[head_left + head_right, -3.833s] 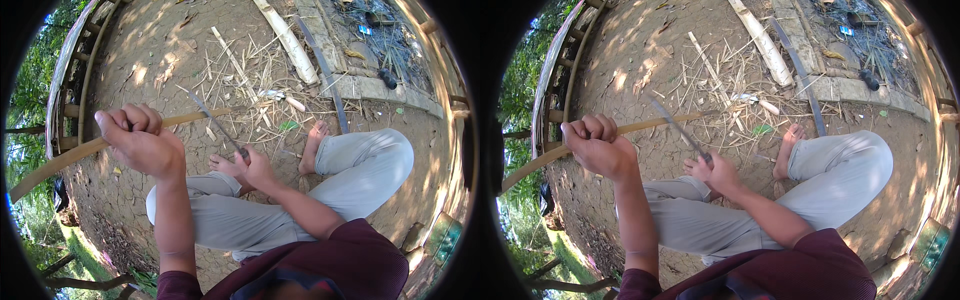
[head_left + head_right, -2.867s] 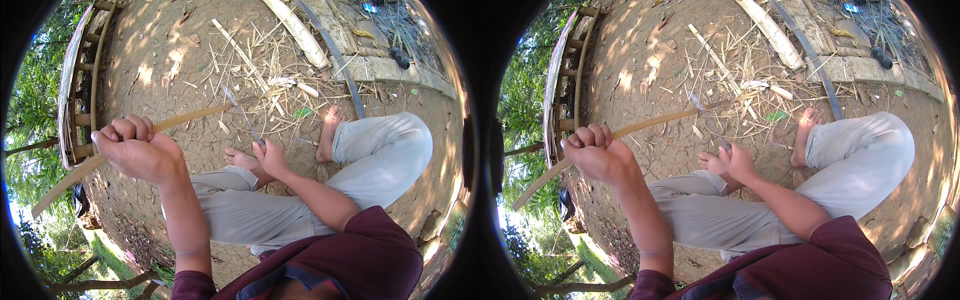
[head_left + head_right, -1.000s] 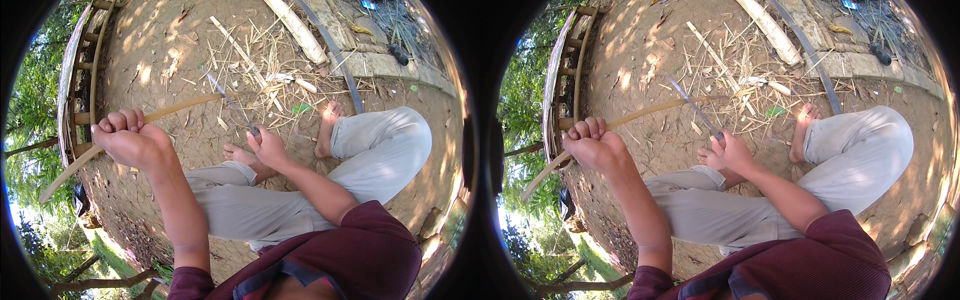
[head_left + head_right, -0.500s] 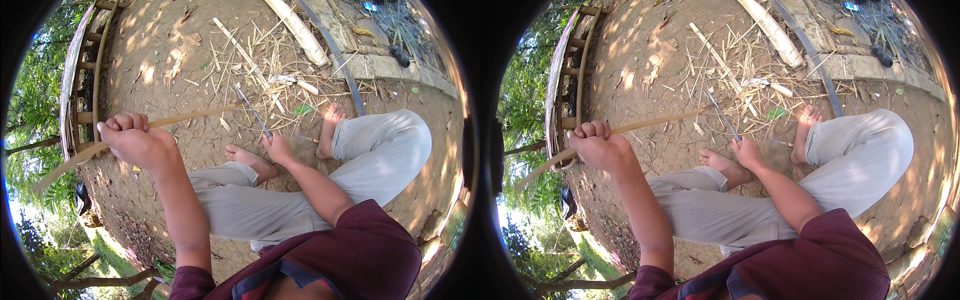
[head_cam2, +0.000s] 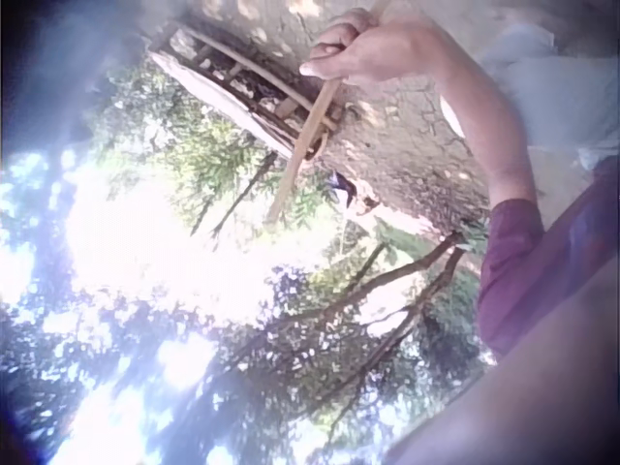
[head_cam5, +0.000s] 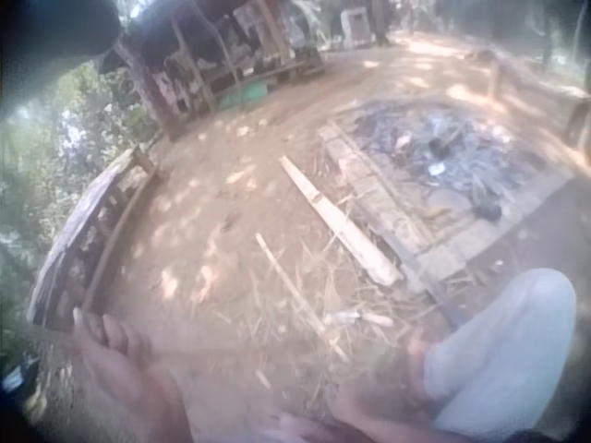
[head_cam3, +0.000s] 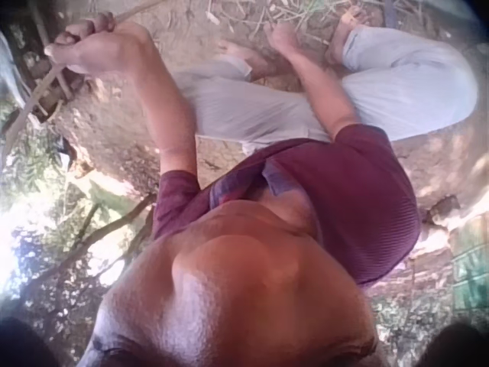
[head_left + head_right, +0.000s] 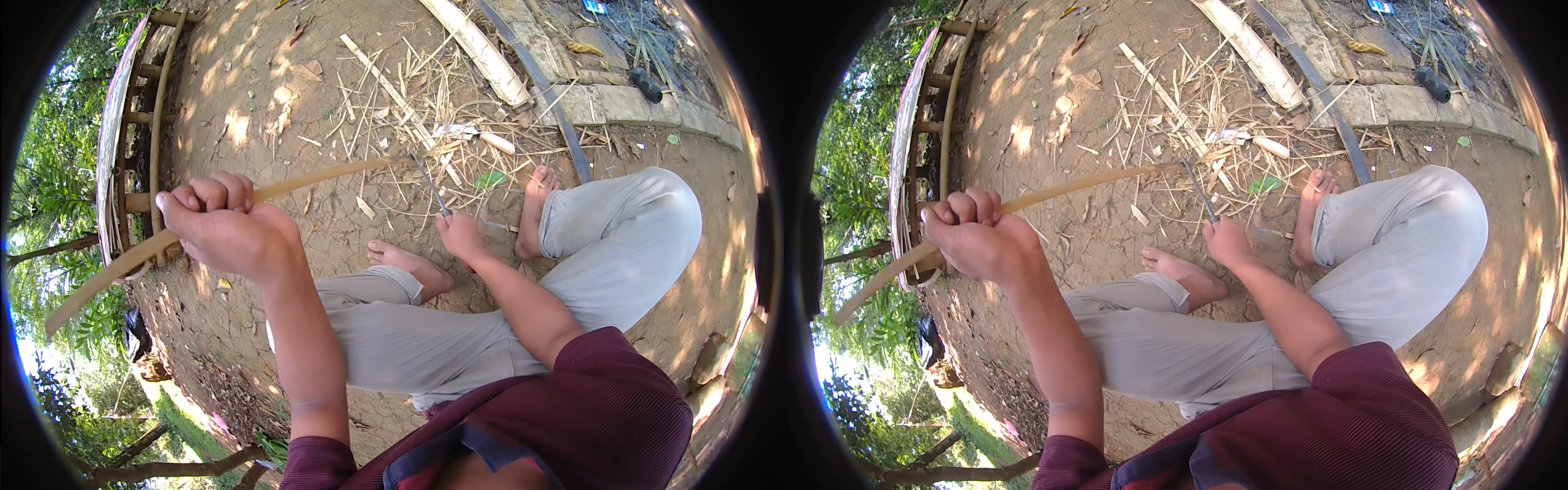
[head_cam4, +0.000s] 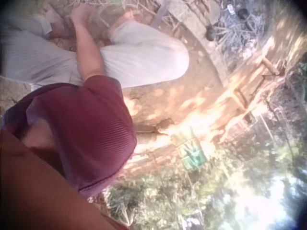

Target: The person uses a large knife to shave thin strips from a long piece of bamboo by hand, working over a dirt area with wood shavings.

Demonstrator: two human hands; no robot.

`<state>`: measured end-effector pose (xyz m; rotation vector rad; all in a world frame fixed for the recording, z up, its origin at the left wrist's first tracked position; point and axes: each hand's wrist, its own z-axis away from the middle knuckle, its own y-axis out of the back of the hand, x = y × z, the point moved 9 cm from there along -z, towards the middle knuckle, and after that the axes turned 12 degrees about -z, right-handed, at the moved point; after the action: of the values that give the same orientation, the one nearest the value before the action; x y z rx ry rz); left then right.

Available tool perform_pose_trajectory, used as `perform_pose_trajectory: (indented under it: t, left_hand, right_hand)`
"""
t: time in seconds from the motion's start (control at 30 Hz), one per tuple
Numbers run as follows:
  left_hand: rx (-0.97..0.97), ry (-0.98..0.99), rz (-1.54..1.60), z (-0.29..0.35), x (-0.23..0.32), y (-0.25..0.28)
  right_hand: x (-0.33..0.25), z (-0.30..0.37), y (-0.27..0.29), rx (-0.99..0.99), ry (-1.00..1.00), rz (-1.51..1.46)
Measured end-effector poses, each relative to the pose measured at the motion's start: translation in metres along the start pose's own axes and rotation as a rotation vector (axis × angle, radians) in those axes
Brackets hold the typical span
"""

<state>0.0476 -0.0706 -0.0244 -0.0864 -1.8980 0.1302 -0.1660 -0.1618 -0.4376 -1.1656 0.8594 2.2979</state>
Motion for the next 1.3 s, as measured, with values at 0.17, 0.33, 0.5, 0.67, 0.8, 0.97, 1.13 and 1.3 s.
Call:
perform_pose_trajectory:
  t: [0.17, 0.33, 0.5, 0.67, 0.8, 0.97, 1.13, 1.3]
  left_hand:
    - [-0.073, 0.02, 0.002, 0.003, -0.001, 0.0]
    - [-0.102, 0.058, 0.047, -0.004, -0.009, 0.01]
    - [-0.132, 0.078, 0.05, 0.002, -0.001, -0.003]
    - [-0.209, 0.062, 0.054, 0.004, -0.002, -0.009]
    - [-0.329, 0.113, 0.15, 0.005, -0.005, -0.017]
    - [-0.431, 0.098, 0.232, 0.007, -0.003, -0.02]
    - [-0.505, 0.102, 0.177, 0.012, -0.004, -0.026]
    - [-0.621, 0.126, 0.253, 0.017, -0.002, -0.03]
  right_hand:
    - [-0.114, 0.044, 0.011, -0.168, 0.113, -0.23]
    - [-0.138, 0.061, 0.014, -0.161, 0.293, -0.198]
    - [-0.045, 0.023, 0.015, -0.065, -0.092, -0.204]
    - [-0.154, 0.056, 0.021, -0.152, 0.306, -0.329]
    - [-0.067, 0.032, 0.009, -0.041, 0.083, -0.243]
    - [-0.092, 0.04, 0.017, -0.113, -0.004, -0.262]
    - [-0.066, 0.03, 0.005, -0.04, 0.048, -0.258]
    - [-0.09, 0.036, 0.021, -0.081, 0.005, -0.221]
